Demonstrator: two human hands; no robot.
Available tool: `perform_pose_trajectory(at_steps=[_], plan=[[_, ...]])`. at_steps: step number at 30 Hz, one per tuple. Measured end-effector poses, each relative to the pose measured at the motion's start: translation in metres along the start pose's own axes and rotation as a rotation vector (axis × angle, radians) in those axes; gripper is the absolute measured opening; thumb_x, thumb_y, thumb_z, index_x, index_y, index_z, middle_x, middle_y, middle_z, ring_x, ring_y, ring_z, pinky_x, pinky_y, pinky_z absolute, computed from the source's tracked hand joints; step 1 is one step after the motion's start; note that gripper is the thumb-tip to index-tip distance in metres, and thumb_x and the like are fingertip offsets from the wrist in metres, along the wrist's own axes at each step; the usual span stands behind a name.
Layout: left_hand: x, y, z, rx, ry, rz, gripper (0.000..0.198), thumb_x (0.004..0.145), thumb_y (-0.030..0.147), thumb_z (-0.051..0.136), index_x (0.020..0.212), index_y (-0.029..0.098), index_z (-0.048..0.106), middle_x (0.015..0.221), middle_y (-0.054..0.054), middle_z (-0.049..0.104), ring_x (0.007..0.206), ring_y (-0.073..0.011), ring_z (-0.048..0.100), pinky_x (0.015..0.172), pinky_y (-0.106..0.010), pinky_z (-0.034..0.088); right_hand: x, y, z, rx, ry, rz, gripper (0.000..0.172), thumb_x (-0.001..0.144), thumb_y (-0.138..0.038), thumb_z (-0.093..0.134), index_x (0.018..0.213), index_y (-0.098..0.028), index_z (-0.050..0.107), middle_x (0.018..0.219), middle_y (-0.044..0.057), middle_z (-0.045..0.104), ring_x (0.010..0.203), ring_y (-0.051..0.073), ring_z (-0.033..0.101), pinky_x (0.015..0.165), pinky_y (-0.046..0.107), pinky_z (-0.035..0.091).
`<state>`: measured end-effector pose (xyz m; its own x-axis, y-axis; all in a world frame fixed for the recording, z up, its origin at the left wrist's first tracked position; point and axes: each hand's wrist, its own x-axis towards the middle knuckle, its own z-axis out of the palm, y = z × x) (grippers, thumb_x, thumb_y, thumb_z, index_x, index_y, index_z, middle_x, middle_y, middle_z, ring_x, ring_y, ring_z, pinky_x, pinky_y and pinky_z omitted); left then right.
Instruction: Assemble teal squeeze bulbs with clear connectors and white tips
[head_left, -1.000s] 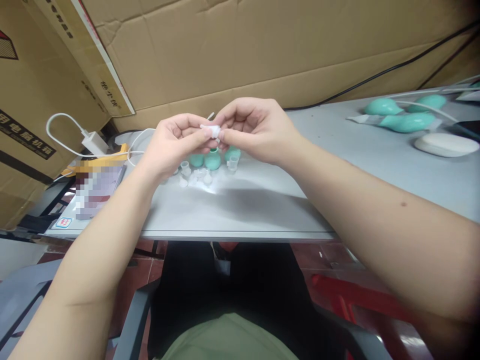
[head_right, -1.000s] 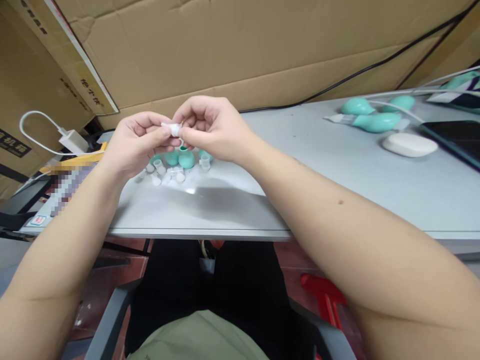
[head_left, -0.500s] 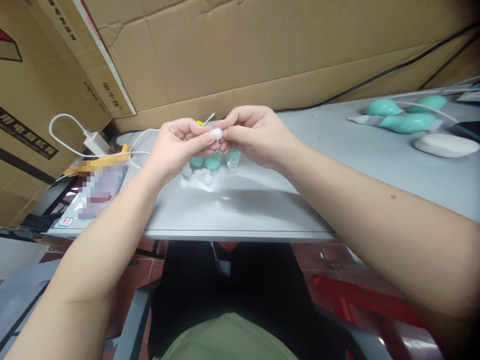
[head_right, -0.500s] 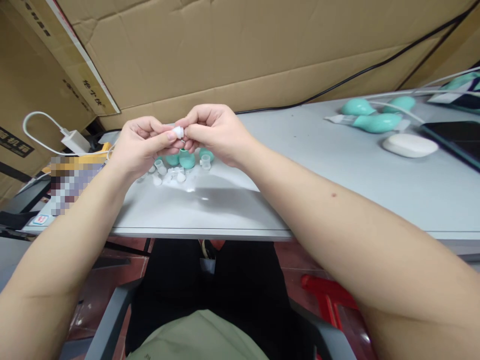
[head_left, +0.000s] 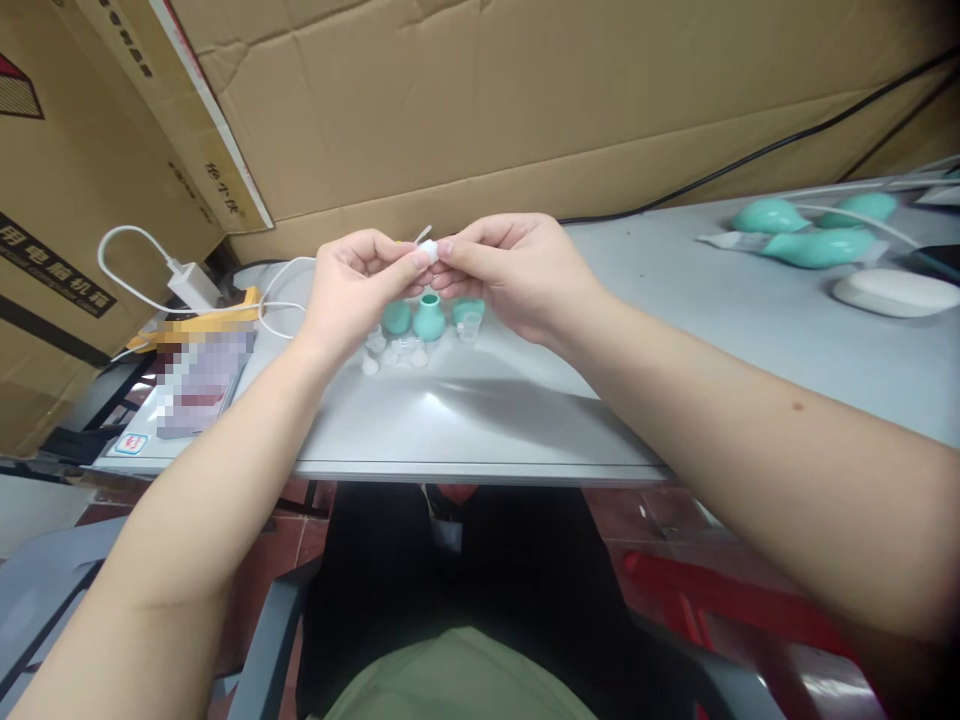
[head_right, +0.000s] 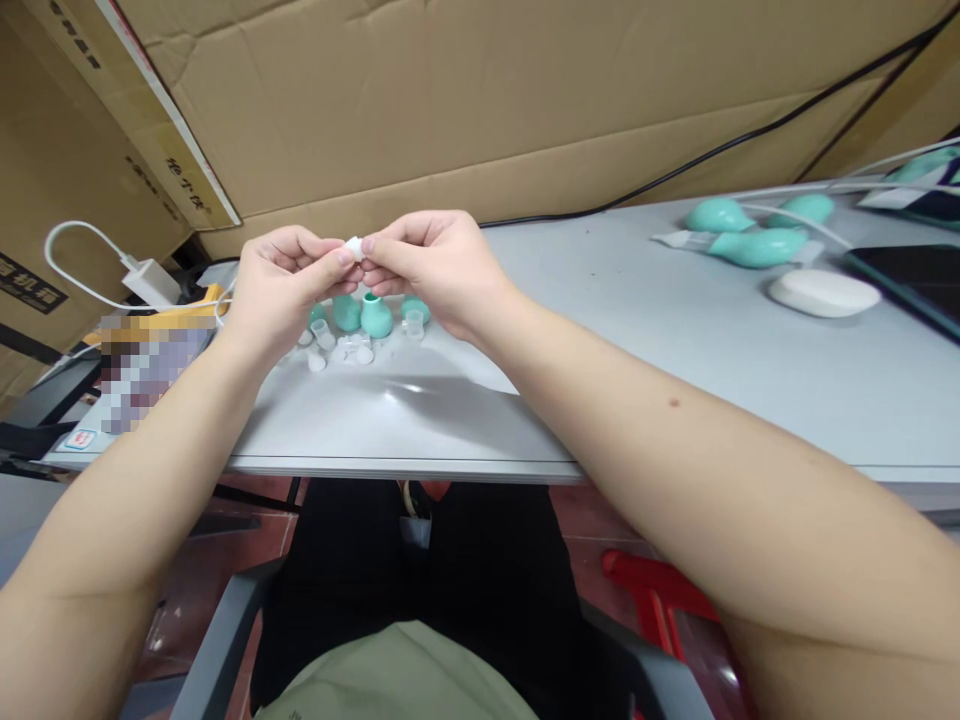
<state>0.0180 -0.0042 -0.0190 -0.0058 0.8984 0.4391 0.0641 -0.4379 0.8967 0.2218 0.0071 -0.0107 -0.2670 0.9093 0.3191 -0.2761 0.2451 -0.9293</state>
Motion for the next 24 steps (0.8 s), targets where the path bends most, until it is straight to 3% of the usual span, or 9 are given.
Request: perform_pose_trajectory(at_steps=[5, 9, 18, 24], plan=[[0.0020, -0.0001, -0.0014, 0.006, -0.015, 0.019, 0.042, 0.096, 0.043, 0.112, 0.091, 0.023, 0.075, 0.091, -0.002, 0.091, 0.090, -0.0185, 0.092, 0.090, -0.035, 0.079, 0.0020, 0.0014, -0.0025, 0.054, -0.020, 0.008, 0.034, 0.087, -0.028, 0.119, 0.080, -0.022, 0.086, 0.086, 0.004, 0.089, 0.077, 0.015, 0.083, 0.077, 0.024, 0.075], [0.0041, -0.0030, -0.0039, 0.034, -0.046, 0.022, 0.045, 0.095, 0.050, 0.112, 0.094, 0.024, 0.075, 0.092, -0.002, 0.090, 0.090, -0.0193, 0.092, 0.086, -0.035, 0.078, 0.0051, 0.0018, -0.0073, 0.122, -0.076, 0.110, 0.037, 0.084, -0.032, 0.121, 0.083, -0.023, 0.084, 0.089, 0.004, 0.090, 0.081, 0.017, 0.085, 0.077, 0.027, 0.077], [0.0026, -0.0061, -0.0045, 0.031, -0.052, 0.102, 0.044, 0.095, 0.053, 0.111, 0.094, 0.024, 0.077, 0.094, -0.002, 0.090, 0.086, -0.0188, 0.090, 0.082, -0.035, 0.077, 0.0019, -0.0050, -0.0007, 0.119, -0.014, 0.144, 0.022, 0.099, -0.004, 0.095, 0.088, -0.021, 0.088, 0.083, 0.004, 0.087, 0.076, 0.015, 0.083, 0.079, 0.025, 0.076], [0.0010, -0.0015, -0.0020, 0.112, -0.023, 0.089, 0.052, 0.094, 0.064, 0.110, 0.096, 0.025, 0.077, 0.097, -0.004, 0.090, 0.090, -0.0196, 0.091, 0.085, -0.035, 0.076, 0.0025, -0.0038, -0.0026, 0.061, -0.026, 0.091, 0.024, 0.093, -0.014, 0.109, 0.084, -0.020, 0.087, 0.084, 0.005, 0.087, 0.076, 0.015, 0.083, 0.079, 0.025, 0.074]])
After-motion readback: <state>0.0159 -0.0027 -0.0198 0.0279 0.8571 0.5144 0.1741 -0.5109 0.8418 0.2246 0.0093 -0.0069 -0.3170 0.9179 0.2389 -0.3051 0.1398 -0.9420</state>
